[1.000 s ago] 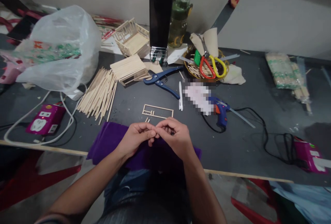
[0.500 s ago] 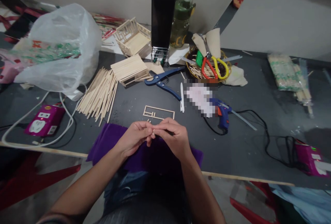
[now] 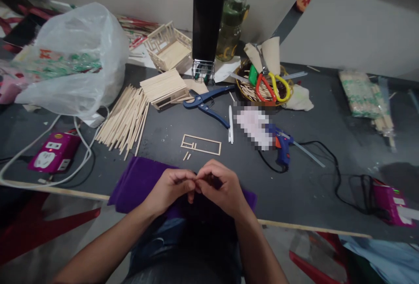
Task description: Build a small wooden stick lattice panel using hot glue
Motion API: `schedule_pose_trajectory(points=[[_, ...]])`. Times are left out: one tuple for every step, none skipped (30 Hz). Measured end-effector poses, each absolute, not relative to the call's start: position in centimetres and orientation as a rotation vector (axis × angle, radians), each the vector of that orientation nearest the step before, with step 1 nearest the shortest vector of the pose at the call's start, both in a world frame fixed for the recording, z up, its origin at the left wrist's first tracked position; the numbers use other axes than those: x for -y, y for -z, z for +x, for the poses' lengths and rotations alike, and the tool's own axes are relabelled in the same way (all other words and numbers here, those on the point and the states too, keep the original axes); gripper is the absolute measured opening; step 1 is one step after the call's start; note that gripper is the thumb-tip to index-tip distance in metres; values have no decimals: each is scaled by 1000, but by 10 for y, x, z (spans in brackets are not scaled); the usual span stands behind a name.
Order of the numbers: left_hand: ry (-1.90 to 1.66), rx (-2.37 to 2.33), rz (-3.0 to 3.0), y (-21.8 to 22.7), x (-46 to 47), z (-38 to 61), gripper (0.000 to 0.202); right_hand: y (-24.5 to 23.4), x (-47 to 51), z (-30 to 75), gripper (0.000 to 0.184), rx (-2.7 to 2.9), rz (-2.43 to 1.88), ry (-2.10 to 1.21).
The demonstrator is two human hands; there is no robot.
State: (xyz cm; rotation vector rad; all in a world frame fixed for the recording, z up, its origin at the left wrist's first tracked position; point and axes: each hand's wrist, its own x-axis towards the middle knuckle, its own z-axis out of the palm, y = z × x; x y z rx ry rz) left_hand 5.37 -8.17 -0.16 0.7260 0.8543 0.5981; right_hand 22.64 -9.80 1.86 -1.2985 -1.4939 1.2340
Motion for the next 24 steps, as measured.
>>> schedule_pose_trajectory(points=[[-610, -866, 778, 1, 85, 53, 38, -20, 100, 227, 8, 1496, -1316, -1238], [-623, -876, 837, 0, 88, 51, 34, -20, 102, 227, 9, 1495, -1329, -1246], [-633, -883, 897, -1, 90, 50, 31, -21, 103, 227, 10, 1492, -1333, -1256], [-638, -887, 953, -2, 91, 49, 29, -20, 104, 227, 11, 1485, -1331, -1268], [-638, -892, 1006, -3, 91, 47, 28, -20, 104, 226, 12, 1468, -1336, -1276], [-631, -901, 1063, -4, 89, 44, 27, -19, 104, 226, 13, 1440, -1361, -1274], [-632, -928, 1132, -5, 87, 41, 25, -18, 103, 225, 14, 1405, -1407, -1259], [-650, -980, 1217, -6, 83, 37, 24, -16, 102, 224, 15, 1368, -1470, -1236], [-685, -1050, 1330, -6, 79, 33, 22, -14, 100, 222, 15, 1334, -1536, -1211], [-736, -1159, 1463, -6, 74, 28, 20, -12, 98, 220, 14, 1311, -1593, -1191], [-800, -1278, 1608, -5, 68, 23, 19, -9, 95, 217, 12, 1307, -1633, -1168], [-818, -1376, 1765, -3, 62, 18, 17, -6, 91, 214, 10, 1327, -1657, -1138], [-785, -1476, 1905, -1, 56, 14, 16, -2, 87, 210, 8, 1373, -1669, -1097], [-721, -1561, 2018, 2, 51, 11, 16, 2, 83, 207, 7, 1445, -1677, -1041], [-650, -1599, 2110, 4, 47, 9, 16, 5, 79, 204, 9, 1535, -1686, -971], [-581, -1621, 2177, 7, 44, 8, 16, 9, 76, 201, 12, 1633, -1697, -890], [-529, -1631, 2220, 9, 42, 8, 17, 13, 74, 199, 15, 1725, -1707, -806], [-494, -1628, 2247, 11, 41, 8, 17, 15, 74, 198, 17, 1801, -1715, -727], [-476, -1622, 2259, 13, 40, 9, 17, 18, 74, 198, 17, 1859, -1719, -652], [-475, -1614, 2260, 15, 40, 9, 17, 19, 75, 198, 17, 1899, -1720, -579], [-484, -1601, 2251, 16, 40, 9, 17, 20, 77, 198, 15, 1930, -1718, -508], [-497, -1586, 2238, 17, 40, 9, 16, 21, 80, 199, 15, 1957, -1715, -443], [-510, -1571, 2219, 18, 40, 9, 15, 21, 82, 199, 15, 1983, -1710, -387], [-522, -1559, 2200, 18, 40, 8, 14, 21, 84, 199, 15, 2008, -1705, -340]])
